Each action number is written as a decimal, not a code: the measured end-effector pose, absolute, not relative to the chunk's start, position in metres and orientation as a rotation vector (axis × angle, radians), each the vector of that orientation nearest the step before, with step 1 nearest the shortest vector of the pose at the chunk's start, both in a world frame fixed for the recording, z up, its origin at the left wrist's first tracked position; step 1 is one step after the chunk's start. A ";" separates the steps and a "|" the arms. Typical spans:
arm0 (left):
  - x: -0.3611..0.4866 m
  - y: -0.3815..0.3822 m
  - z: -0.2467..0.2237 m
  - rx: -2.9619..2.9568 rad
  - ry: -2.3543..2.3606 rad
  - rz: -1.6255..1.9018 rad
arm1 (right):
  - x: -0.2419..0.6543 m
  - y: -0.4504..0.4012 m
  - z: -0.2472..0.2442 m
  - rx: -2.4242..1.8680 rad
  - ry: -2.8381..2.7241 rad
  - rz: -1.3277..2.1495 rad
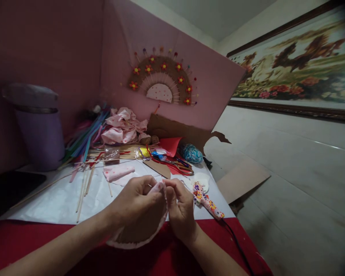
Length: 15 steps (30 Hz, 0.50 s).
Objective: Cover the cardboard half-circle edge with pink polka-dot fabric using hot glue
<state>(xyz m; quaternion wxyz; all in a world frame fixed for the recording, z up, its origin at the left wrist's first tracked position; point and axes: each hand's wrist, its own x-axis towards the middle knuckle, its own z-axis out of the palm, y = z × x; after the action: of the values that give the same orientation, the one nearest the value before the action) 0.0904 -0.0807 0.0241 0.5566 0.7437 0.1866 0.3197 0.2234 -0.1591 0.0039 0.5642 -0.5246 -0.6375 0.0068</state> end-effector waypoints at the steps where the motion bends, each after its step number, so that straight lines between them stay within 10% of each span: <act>1: 0.090 -0.079 0.024 1.681 0.433 0.728 | 0.223 -0.160 0.005 -1.241 -1.491 0.035; 15: 0.093 -0.076 0.018 1.287 0.478 0.605 | 0.218 -0.157 0.002 -1.239 -1.251 0.448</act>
<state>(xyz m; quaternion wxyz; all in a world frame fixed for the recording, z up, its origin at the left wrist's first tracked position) 0.0928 -0.0762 0.0178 0.7318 0.5847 0.2171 0.2749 0.2181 -0.1571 0.0021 0.6150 -0.5376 -0.5430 0.1946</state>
